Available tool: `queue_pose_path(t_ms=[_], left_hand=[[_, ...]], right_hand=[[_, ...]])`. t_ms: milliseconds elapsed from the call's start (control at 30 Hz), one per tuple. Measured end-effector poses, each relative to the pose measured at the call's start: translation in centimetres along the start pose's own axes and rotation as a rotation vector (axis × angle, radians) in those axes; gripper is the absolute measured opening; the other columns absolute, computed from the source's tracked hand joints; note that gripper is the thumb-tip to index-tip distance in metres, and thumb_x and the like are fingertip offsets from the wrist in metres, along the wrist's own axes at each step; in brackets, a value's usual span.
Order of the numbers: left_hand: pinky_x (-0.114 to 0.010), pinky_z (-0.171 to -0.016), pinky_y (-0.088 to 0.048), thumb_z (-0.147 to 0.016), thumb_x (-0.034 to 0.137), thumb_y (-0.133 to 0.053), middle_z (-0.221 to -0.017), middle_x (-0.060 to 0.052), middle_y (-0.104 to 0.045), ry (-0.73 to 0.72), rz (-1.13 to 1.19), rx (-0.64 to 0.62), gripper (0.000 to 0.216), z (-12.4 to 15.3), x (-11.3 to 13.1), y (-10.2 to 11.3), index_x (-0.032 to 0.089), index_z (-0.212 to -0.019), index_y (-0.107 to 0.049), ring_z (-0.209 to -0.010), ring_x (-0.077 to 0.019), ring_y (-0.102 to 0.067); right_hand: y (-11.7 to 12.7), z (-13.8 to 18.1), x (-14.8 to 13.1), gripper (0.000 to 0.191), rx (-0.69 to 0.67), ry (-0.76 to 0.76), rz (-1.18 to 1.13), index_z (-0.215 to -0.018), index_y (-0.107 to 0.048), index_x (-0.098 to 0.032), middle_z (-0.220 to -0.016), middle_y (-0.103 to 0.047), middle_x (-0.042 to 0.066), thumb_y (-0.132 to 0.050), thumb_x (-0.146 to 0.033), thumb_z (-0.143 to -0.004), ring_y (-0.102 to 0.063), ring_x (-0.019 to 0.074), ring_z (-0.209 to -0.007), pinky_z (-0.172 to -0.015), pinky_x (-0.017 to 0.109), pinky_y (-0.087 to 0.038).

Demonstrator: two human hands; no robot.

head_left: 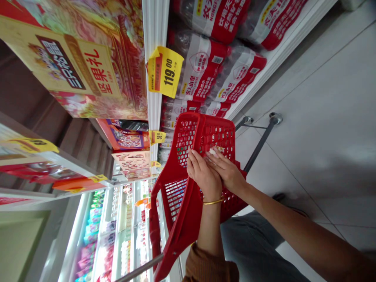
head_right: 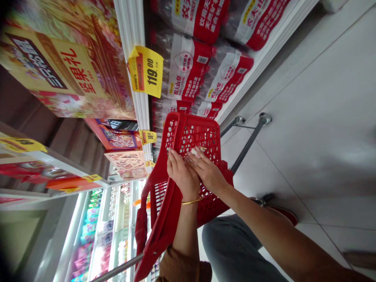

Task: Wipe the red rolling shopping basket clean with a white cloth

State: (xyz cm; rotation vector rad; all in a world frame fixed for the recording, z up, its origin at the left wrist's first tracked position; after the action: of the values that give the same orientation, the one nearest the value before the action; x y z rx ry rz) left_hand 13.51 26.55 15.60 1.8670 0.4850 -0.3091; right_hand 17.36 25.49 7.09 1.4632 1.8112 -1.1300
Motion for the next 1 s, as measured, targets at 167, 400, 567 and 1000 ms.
queue_pose_path(t_ms=[167, 400, 567, 1000], left_hand=[[-0.046, -0.112, -0.032, -0.092, 0.017, -0.033, -0.146, -0.018, -0.041, 0.005, 0.028, 0.031, 0.053, 0.0, 0.0, 0.2, 0.009, -0.145, -0.033, -0.137, -0.0258, -0.037], [-0.046, -0.112, -0.031, -0.088, 0.010, -0.032, -0.146, -0.016, -0.043, 0.028, 0.054, 0.063, 0.057, 0.2, 0.4, 0.6, 0.011, -0.145, -0.034, -0.137, -0.0244, -0.037], [-0.044, -0.111, -0.032, -0.089, 0.011, -0.032, -0.144, -0.017, -0.046, 0.043, 0.100, 0.086, 0.054, 0.2, 0.6, 0.8, 0.011, -0.142, -0.039, -0.136, -0.0233, -0.039], [-0.045, -0.109, -0.034, -0.090, 0.016, -0.033, -0.141, -0.019, -0.048, 0.031, 0.119, 0.117, 0.052, 0.0, 0.4, 0.9, 0.009, -0.141, -0.041, -0.134, -0.0247, -0.042]], right_hand=[[2.5, -2.2, 0.0, 0.047, 0.183, -0.016, 0.034, -0.139, -0.043, -0.031, -0.144, -0.047, 0.003, -0.047, -0.017, -0.095, -0.037, 0.0214, -0.138, -0.113, 0.048, -0.040], [2.2, -7.6, 1.0, 0.055, 0.177, -0.020, 0.100, -0.147, -0.026, -0.032, -0.156, -0.025, 0.000, -0.039, -0.017, -0.096, -0.009, 0.0257, -0.146, -0.117, 0.059, -0.025], [1.2, -6.1, 0.3, 0.055, 0.124, 0.020, 0.107, -0.148, -0.025, -0.031, -0.155, -0.028, 0.003, -0.042, -0.019, -0.096, -0.008, 0.0251, -0.146, -0.116, 0.056, -0.029], [1.0, -1.9, -0.2, 0.048, 0.069, 0.041, 0.019, -0.144, -0.036, -0.025, -0.144, -0.048, 0.007, -0.042, -0.017, -0.097, -0.033, 0.0196, -0.140, -0.115, 0.048, -0.037]])
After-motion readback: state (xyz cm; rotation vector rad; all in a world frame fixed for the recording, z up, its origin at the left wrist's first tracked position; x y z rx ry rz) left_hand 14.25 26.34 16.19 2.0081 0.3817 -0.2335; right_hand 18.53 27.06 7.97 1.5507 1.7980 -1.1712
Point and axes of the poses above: each hand's wrist, its own z-axis away from the middle knuckle, its own y-axis out of the back of the hand, x = y × z, the point moved 9 cm from there along -z, towards the middle knuckle
